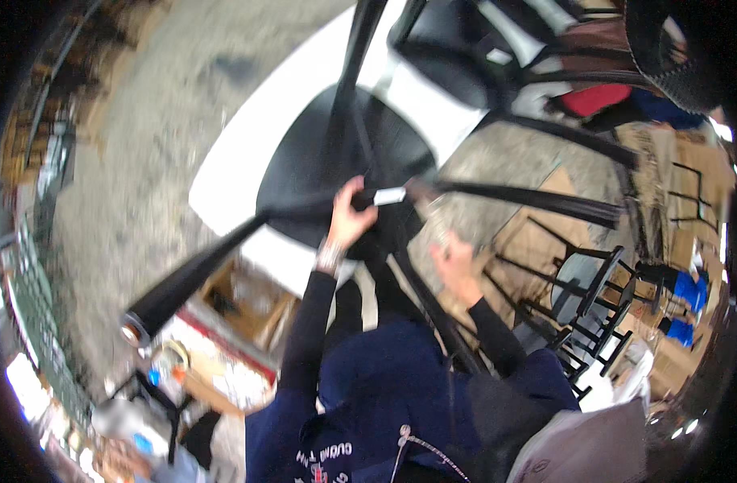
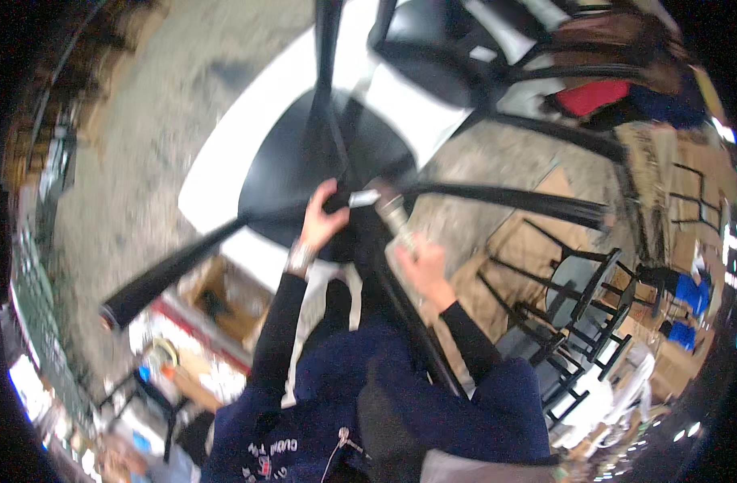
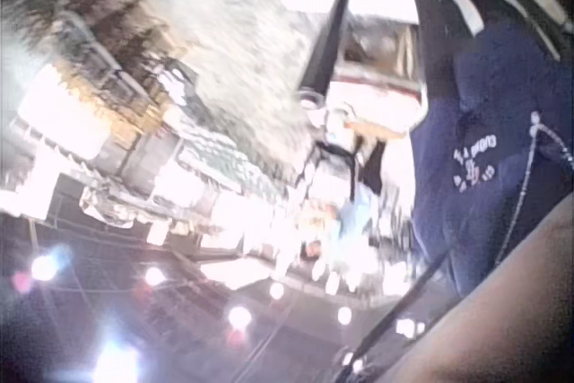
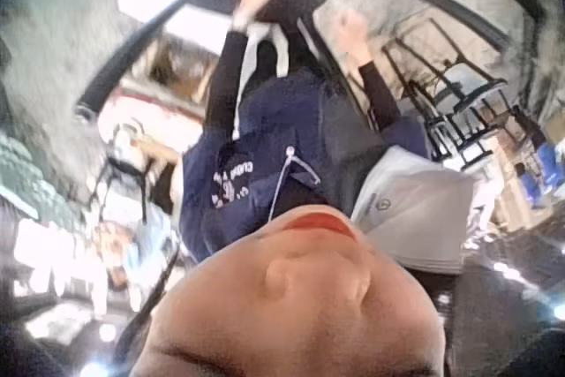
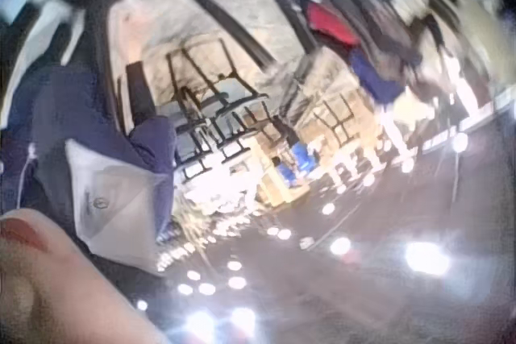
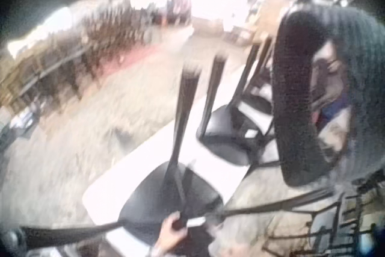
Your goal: The person applies small white labels to the underside of black chairs using a hammer to secure them. The person repeatedly picks up chairs, places them upside down, hammers the labels, and sets the chairs upright.
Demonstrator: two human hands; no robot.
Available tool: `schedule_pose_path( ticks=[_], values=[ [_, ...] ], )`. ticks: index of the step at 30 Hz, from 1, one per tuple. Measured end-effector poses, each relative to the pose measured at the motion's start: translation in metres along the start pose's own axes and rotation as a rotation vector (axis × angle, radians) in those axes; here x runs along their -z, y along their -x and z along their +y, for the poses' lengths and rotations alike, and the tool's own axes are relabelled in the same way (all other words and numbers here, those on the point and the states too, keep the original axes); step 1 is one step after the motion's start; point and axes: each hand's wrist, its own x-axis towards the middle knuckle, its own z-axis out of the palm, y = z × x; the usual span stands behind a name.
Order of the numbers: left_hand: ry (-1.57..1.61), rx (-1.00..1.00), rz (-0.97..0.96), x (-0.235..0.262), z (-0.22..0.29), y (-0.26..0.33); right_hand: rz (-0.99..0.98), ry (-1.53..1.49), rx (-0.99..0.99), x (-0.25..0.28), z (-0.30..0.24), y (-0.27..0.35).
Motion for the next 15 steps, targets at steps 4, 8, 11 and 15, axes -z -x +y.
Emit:
schedule_pose_path(
  ticks=[4, 8, 11, 15],
  values=[
    [0.315, -0.083, -0.395, 0.014, 0.139, 0.061, -0.127, 0.171, 0.496, 0.010, -0.034, -0.003],
    [0.520, 0.133, 0.118, 0.048, 0.136, 0.142, -0.321, 0.020, 0.773, -0.015, -0.089, 0.003],
    [0.395, 0.135, 0.681, 0.093, 0.113, 0.199, -0.280, 0.046, 0.943, -0.015, -0.127, 0.013],
    [-0.010, 0.323, 1.217, 0.196, 0.100, 0.277, -0.202, -0.032, 1.205, -0.020, -0.178, 0.013]
  ],
)
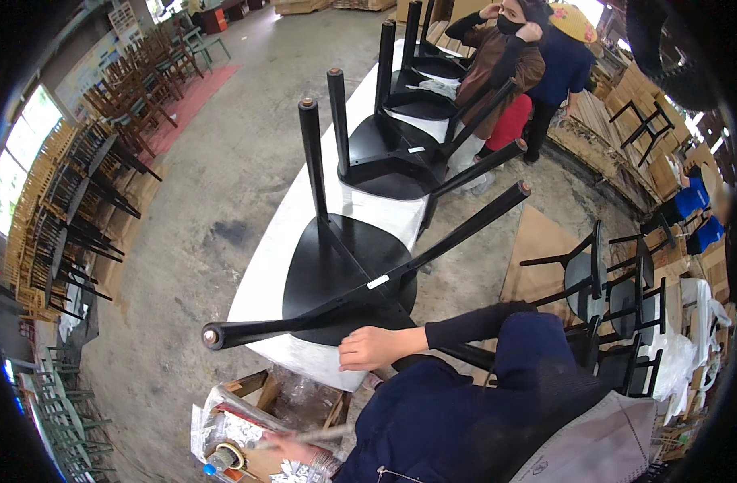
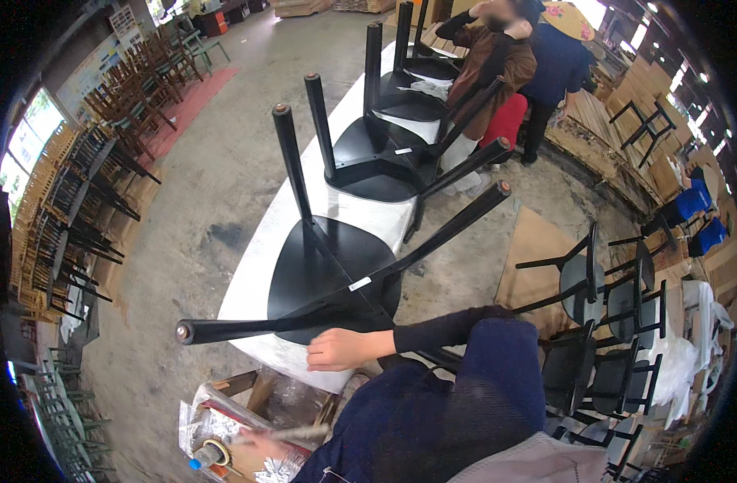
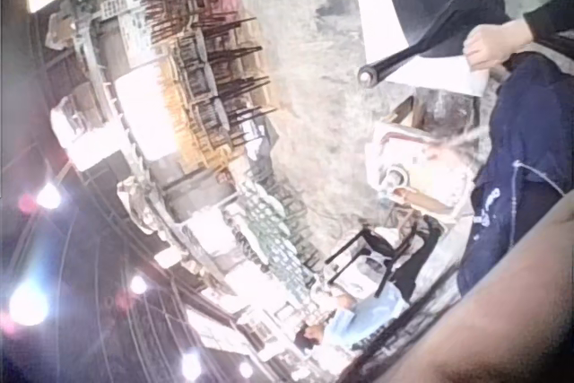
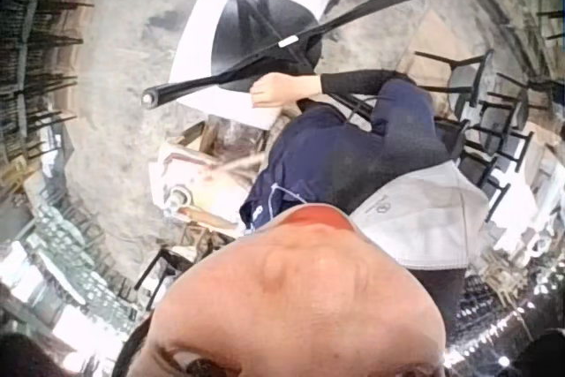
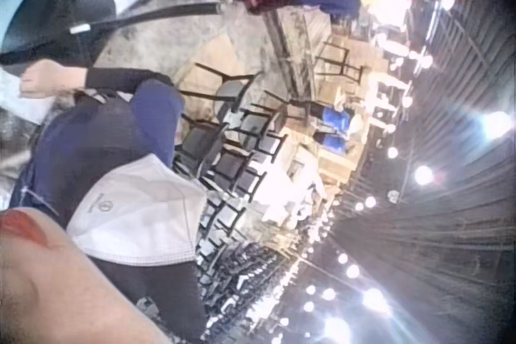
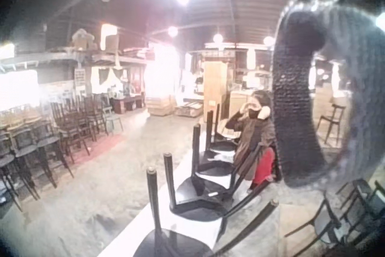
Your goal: The person applies small white labels to the underside of black chairs using a hammer to secure them. The person repeatedly picks up chairs, places them upside down, hammers the labels, and sets the chairs upright.
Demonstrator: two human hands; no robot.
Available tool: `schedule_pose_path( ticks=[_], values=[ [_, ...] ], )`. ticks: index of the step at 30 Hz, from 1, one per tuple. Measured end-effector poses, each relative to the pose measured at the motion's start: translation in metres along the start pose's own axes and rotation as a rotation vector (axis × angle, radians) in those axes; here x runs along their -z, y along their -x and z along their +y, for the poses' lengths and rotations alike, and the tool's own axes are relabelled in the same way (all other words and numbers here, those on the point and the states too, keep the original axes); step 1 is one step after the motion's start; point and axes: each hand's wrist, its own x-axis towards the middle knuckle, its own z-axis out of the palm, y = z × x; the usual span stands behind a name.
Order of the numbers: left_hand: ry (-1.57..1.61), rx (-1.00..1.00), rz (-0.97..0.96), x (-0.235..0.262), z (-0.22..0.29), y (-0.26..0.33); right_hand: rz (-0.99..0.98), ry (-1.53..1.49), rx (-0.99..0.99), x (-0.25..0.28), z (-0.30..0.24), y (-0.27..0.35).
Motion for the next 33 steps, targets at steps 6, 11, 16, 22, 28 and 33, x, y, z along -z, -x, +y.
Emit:
schedule_pose_path(
  ticks=[6, 11, 16, 22, 28, 33],
  values=[
    [-0.450, -0.069, 0.340, 0.117, -0.086, -0.064, 0.279, -0.927, -0.115, 0.104, -0.078, -0.132],
    [-0.712, 0.085, 0.317, 0.159, -0.151, -0.072, 0.095, -1.730, 0.288, 0.182, -0.140, -0.154],
    [-0.803, 0.118, 0.230, 0.158, -0.177, -0.066, 0.063, -1.835, 0.342, 0.203, -0.181, -0.142],
    [-0.860, 0.058, 0.215, 0.163, -0.174, -0.072, 0.260, -1.913, -0.008, 0.238, -0.237, -0.105],
    [-0.828, -0.286, 0.466, 0.154, -0.124, -0.071, 0.273, -1.834, 0.054, 0.279, -0.232, -0.043],
    [-0.563, -0.717, 0.353, 0.094, -0.045, -0.005, 0.221, -1.752, 0.156, 0.324, -0.204, 0.028]
  ],
)
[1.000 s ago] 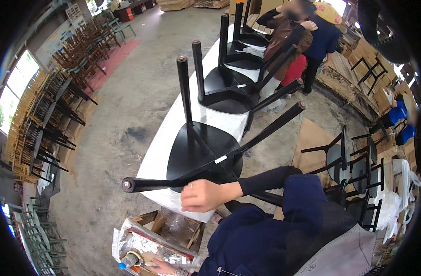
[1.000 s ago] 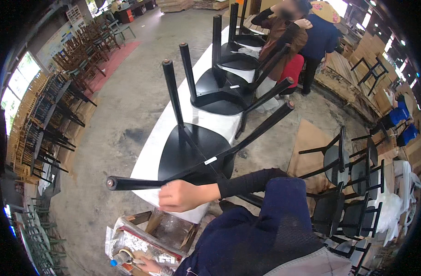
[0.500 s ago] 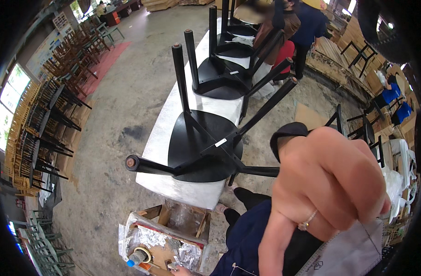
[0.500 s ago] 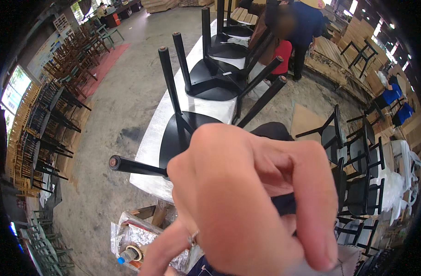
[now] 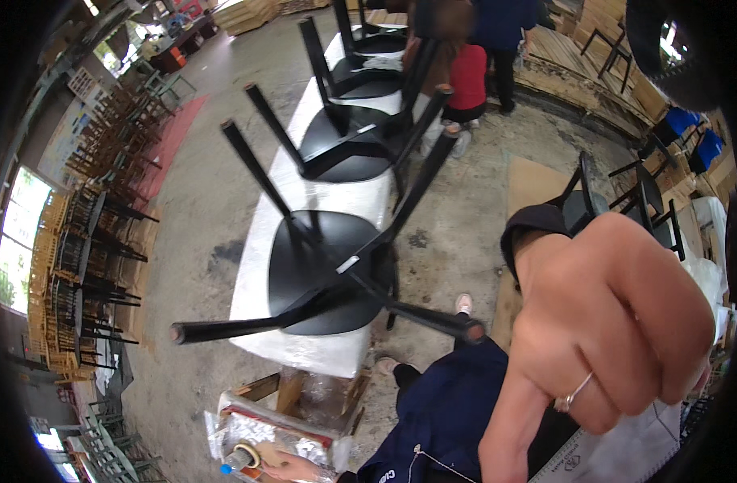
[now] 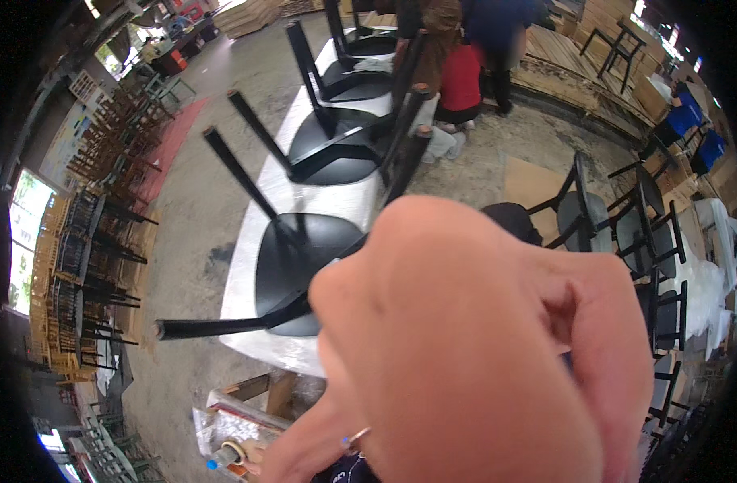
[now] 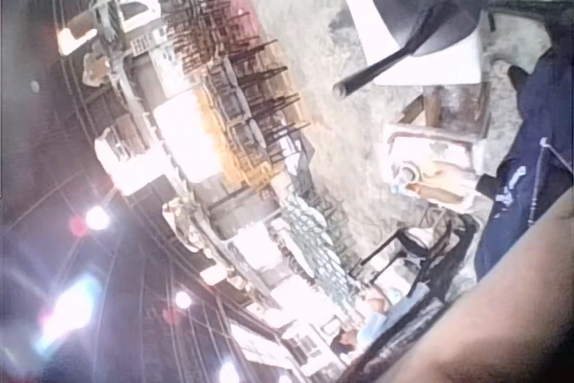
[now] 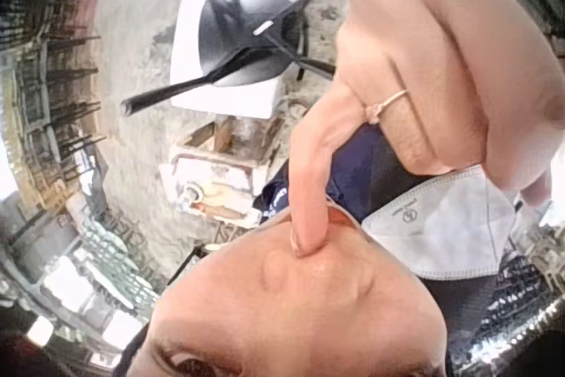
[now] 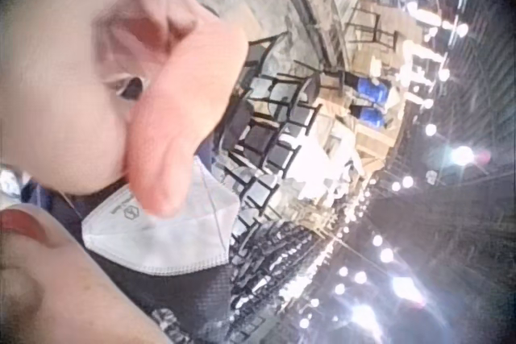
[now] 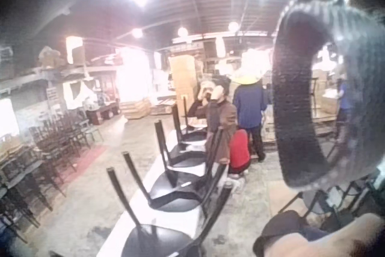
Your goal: The person applies small white labels to the underside of black chairs using a hammer to secure them. The person repeatedly picks up chairs, places them upside down, hammers the labels, and sets the chairs upright.
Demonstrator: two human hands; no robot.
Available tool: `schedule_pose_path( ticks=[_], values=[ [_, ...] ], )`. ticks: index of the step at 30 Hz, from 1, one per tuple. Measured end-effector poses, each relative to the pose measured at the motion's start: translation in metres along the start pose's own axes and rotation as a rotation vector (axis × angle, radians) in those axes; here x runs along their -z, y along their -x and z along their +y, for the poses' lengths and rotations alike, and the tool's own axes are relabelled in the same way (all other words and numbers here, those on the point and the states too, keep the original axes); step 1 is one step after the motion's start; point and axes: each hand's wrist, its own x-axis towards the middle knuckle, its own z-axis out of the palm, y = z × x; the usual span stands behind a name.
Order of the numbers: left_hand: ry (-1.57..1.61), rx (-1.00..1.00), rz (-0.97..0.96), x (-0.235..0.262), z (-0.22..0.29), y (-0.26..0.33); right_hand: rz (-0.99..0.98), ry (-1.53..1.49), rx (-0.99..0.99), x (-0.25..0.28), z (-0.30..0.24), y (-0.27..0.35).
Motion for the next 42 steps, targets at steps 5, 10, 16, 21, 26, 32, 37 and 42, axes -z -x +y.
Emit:
schedule_pose_path(
  ticks=[5, 10, 16, 21, 26, 32, 37, 42],
  values=[
    [0.343, 0.159, -0.426, 0.005, 0.186, 0.088, -0.107, 0.085, -0.001, 0.000, -0.098, 0.076],
    [0.479, 0.282, -0.493, -0.034, 0.179, 0.254, -0.060, 0.632, 0.212, 0.041, -0.164, 0.112],
    [0.184, 0.170, -1.240, -0.107, 0.235, 0.400, -0.144, 2.225, 0.071, 0.042, -0.205, 0.125],
    [0.286, 0.065, -1.484, -0.182, 0.271, 0.419, -0.039, 2.421, -0.303, 0.014, -0.220, 0.134],
    [1.104, 0.224, -1.277, -0.140, 0.514, 0.344, 0.356, 2.465, -0.757, 0.009, -0.240, 0.140],
    [1.242, 0.135, -1.315, -0.127, 0.606, 0.227, 0.114, 2.217, -0.304, 0.063, -0.289, 0.158],
    [1.518, -0.442, -1.285, -0.148, 0.670, 0.183, 0.221, 2.350, -0.640, 0.106, -0.271, 0.108],
    [1.311, -0.912, -1.666, -0.136, 0.733, 0.179, 0.245, 2.376, -0.670, 0.143, -0.294, 0.069]
  ],
)
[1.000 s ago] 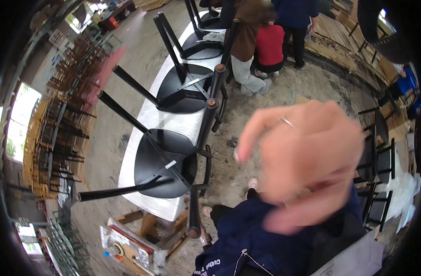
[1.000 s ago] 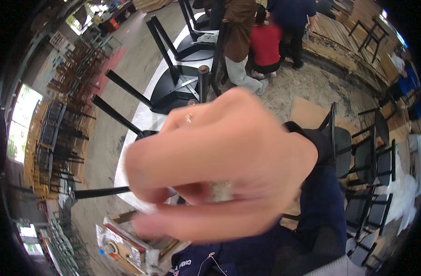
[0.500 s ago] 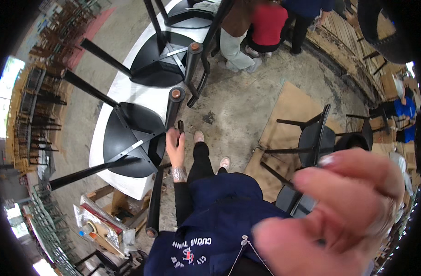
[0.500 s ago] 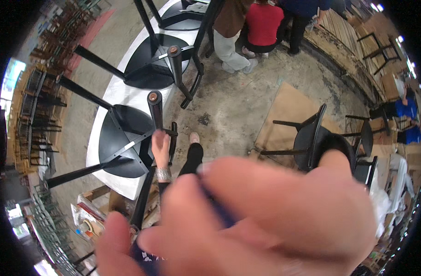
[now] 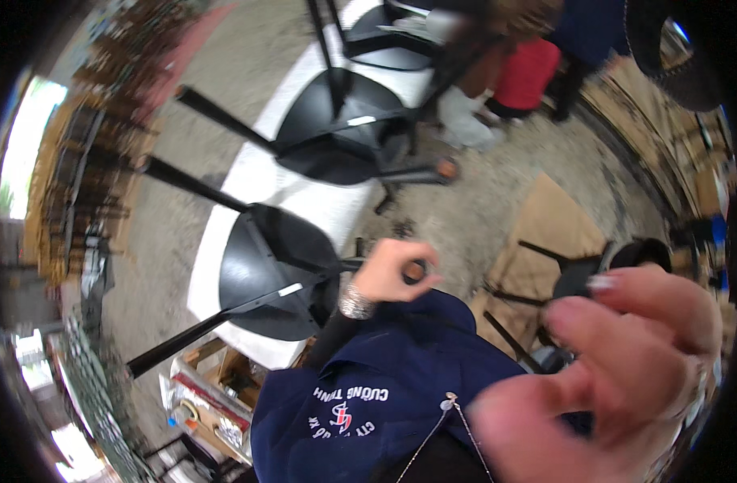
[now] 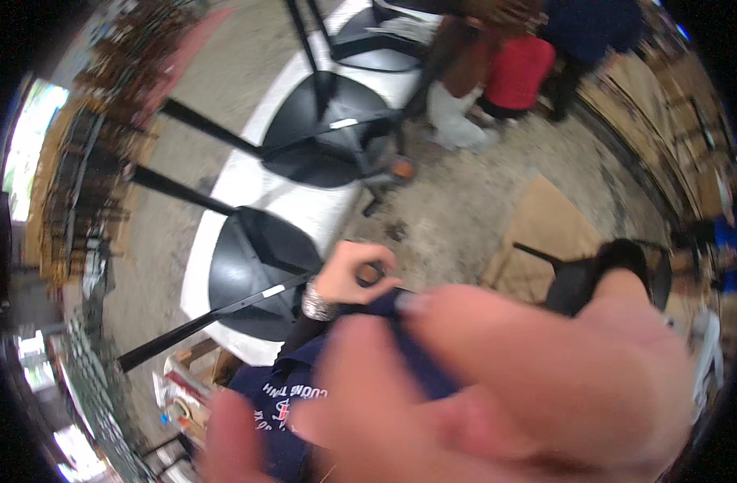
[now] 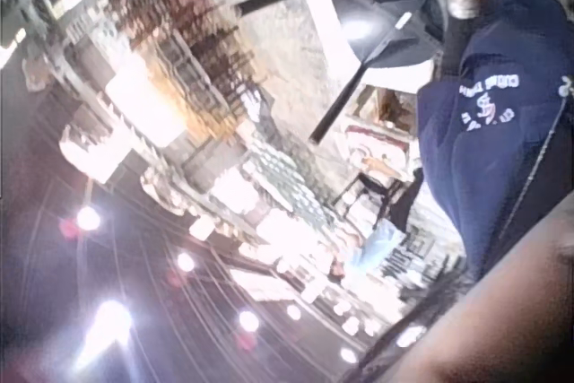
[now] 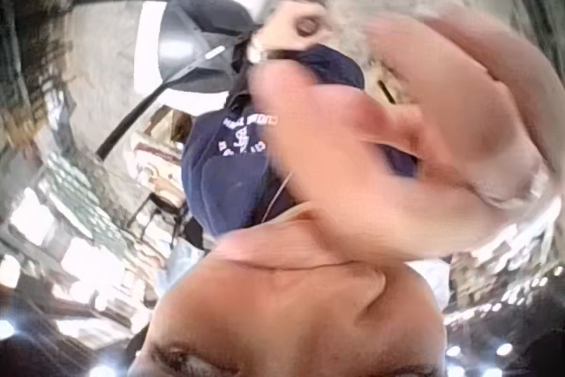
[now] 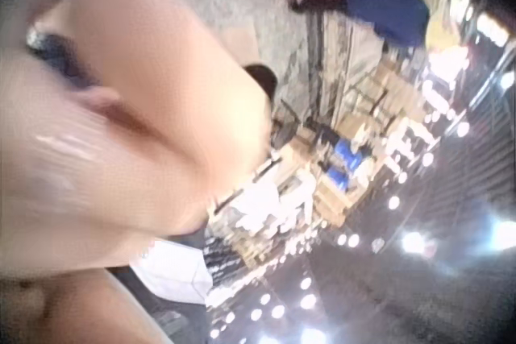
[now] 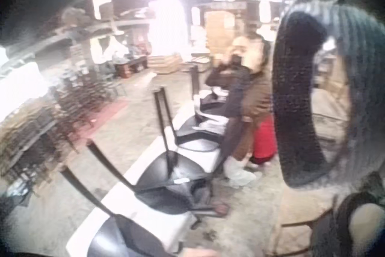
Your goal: The person applies small white labels to the underside of black chairs using a hammer to secure them. The person repeatedly picks up chairs, places them upside down, hammers the labels, and sets the chairs upright.
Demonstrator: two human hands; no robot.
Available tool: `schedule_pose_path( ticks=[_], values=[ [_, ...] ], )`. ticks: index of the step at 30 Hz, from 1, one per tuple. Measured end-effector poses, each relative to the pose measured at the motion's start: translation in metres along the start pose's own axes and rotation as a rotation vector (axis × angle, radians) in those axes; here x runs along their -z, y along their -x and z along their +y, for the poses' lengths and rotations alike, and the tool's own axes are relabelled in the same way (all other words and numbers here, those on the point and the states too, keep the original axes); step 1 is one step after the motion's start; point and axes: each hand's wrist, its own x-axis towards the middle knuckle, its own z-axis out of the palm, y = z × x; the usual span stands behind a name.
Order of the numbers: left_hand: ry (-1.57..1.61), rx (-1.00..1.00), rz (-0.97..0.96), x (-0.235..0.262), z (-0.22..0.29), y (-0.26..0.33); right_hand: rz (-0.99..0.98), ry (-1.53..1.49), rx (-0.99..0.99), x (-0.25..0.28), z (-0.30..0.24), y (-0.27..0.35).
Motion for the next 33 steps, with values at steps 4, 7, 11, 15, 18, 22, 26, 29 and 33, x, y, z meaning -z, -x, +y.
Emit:
schedule_pose_path(
  ticks=[4, 7, 11, 15, 18, 22, 26, 29, 33],
  values=[
    [0.050, -0.061, -0.083, 0.020, -0.002, -0.006, 0.063, -0.049, 0.076, -0.011, 0.035, -0.054],
    [0.045, -0.071, -0.165, 0.038, -0.016, -0.018, 0.057, -0.130, -0.178, -0.028, 0.007, -0.121],
    [0.102, -0.126, -0.171, 0.046, -0.029, -0.020, 0.002, -0.067, -0.267, -0.051, -0.009, -0.182],
    [0.162, -0.227, -0.184, 0.038, -0.048, -0.023, 0.013, -0.149, -0.148, -0.058, 0.022, -0.187],
    [-0.016, -0.326, -0.084, 0.065, -0.049, -0.026, 0.348, -0.393, 0.312, -0.111, 0.083, -0.170],
    [-0.641, 0.015, 0.756, 0.151, -0.056, -0.014, 0.296, -0.340, 0.221, -0.126, 0.117, -0.142],
    [-0.531, 0.071, 1.874, 0.296, -0.119, 0.098, 0.060, -0.408, -0.112, -0.173, 0.128, -0.104],
    [-0.059, 0.203, 1.820, 0.366, -0.140, 0.133, 0.115, -0.418, -0.206, -0.204, 0.122, -0.073],
    [0.176, 0.173, 1.722, 0.385, -0.197, 0.101, 0.430, -0.524, -0.301, -0.231, 0.123, -0.058]
  ],
)
